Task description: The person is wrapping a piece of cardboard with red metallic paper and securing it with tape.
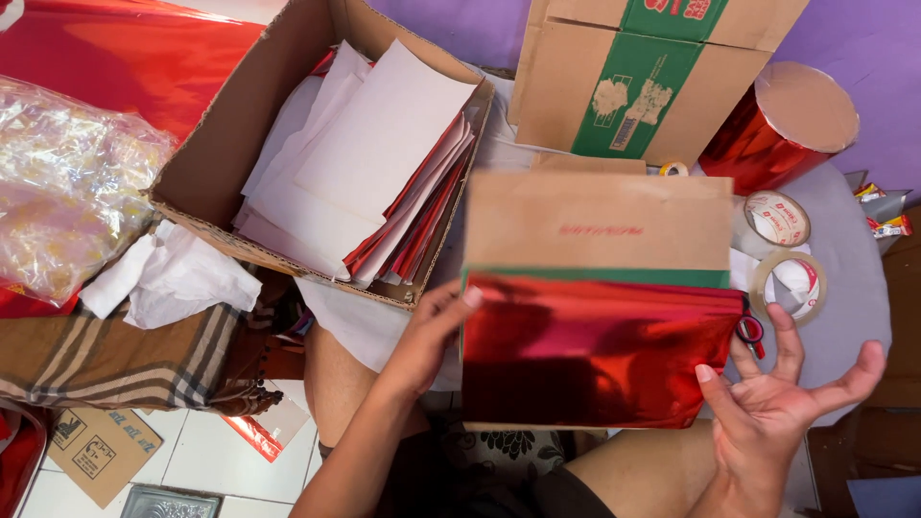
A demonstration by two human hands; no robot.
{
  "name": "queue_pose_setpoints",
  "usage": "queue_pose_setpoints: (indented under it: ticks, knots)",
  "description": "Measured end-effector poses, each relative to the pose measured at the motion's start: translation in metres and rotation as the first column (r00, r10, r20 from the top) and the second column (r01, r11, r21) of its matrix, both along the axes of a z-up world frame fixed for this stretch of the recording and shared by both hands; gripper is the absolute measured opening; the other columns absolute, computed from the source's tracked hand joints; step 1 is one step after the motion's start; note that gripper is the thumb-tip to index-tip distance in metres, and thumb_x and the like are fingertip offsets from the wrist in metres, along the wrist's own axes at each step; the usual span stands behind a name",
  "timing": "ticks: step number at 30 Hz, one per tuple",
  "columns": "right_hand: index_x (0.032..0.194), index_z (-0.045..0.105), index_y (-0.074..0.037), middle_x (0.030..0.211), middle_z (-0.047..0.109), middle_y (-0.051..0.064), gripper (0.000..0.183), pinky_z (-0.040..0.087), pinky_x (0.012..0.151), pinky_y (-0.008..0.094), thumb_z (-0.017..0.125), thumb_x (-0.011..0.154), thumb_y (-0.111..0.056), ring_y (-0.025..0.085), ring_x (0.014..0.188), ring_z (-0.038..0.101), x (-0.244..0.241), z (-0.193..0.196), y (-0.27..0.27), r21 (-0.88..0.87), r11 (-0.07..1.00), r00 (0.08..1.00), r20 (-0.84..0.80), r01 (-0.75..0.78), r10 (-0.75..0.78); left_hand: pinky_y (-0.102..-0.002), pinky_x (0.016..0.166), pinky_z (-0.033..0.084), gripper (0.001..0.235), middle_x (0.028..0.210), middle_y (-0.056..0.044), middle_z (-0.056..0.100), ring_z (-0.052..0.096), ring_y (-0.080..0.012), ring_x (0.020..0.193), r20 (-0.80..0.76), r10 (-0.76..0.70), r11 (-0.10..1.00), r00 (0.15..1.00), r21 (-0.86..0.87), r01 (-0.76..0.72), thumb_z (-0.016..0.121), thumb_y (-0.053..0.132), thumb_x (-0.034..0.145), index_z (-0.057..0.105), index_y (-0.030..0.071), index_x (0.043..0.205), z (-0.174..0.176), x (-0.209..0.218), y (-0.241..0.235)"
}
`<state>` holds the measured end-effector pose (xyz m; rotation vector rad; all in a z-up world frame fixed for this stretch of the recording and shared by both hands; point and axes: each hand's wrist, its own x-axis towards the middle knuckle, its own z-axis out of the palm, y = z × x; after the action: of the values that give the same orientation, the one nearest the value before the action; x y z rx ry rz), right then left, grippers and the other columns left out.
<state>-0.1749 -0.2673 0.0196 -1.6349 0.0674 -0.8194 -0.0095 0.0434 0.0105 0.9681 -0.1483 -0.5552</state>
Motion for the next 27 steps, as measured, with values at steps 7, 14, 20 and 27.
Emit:
queue_pose_setpoints:
  ticks: [7, 14, 20, 27]
  knots:
    - [0.166, 0.015, -0.044, 0.171, 0.016, 0.021, 0.115, 0.036, 0.121, 0.055, 0.046, 0.098, 0.043, 0.052, 0.15, 0.028, 0.011, 0.018, 0.021, -0.123, 0.954, 0.958, 0.118, 0.275, -0.261, -0.032, 0.09, 0.061, 0.04, 0.114, -0.018, 0.079, 0.075, -0.0212, 0.097, -0.012, 0.012, 0.997, 1.0, 0.077, -0.011, 0.073, 0.013, 0.094, 0.07, -0.007, 0.129, 0.009, -0.02, -0.02]
    - [0.167, 0.005, -0.044, 0.179, 0.024, 0.013, 0.109, 0.045, 0.131, 0.057, 0.051, 0.098, 0.027, 0.049, 0.156, 0.047, 0.015, -0.02, 0.071, 0.134, 0.962, 0.965, 0.077, 0.238, -0.25, -0.016, 0.042, 0.045, 0.037, 0.095, -0.013, 0.076, 0.065, -0.0083, 0.057, -0.364, 0.153, 0.961, 0.919, -0.162, -0.225, 0.075, 0.009, 0.095, 0.065, -0.009, 0.125, 0.003, -0.043, -0.049]
    - [0.162, 0.006, -0.037, 0.174, 0.024, 0.027, 0.105, 0.044, 0.118, 0.038, 0.049, 0.091, 0.026, 0.03, 0.142, 0.044, 0.024, -0.004, 0.089, 0.382, 0.918, 0.991, 0.027, 0.11, -0.13, -0.017, 0.049, 0.045, 0.02, 0.081, -0.006, 0.067, 0.057, -0.006, 0.056, -0.413, 0.08, 0.938, 0.907, -0.276, -0.208, 0.071, 0.003, 0.1, 0.064, -0.006, 0.117, -0.003, -0.06, -0.044]
    - [0.162, 0.005, -0.04, 0.169, 0.028, 0.029, 0.114, 0.05, 0.093, 0.032, 0.052, 0.085, 0.029, 0.027, 0.117, 0.051, 0.015, 0.0, 0.057, 0.275, 0.961, 1.0, -0.006, 0.012, -0.01, -0.026, 0.055, 0.048, 0.041, 0.076, -0.003, 0.068, 0.055, -0.0149, 0.056, 0.338, -0.83, 0.557, 0.443, 0.456, 0.694, 0.047, 0.035, 0.112, 0.074, 0.004, 0.107, 0.064, -0.037, 0.039]
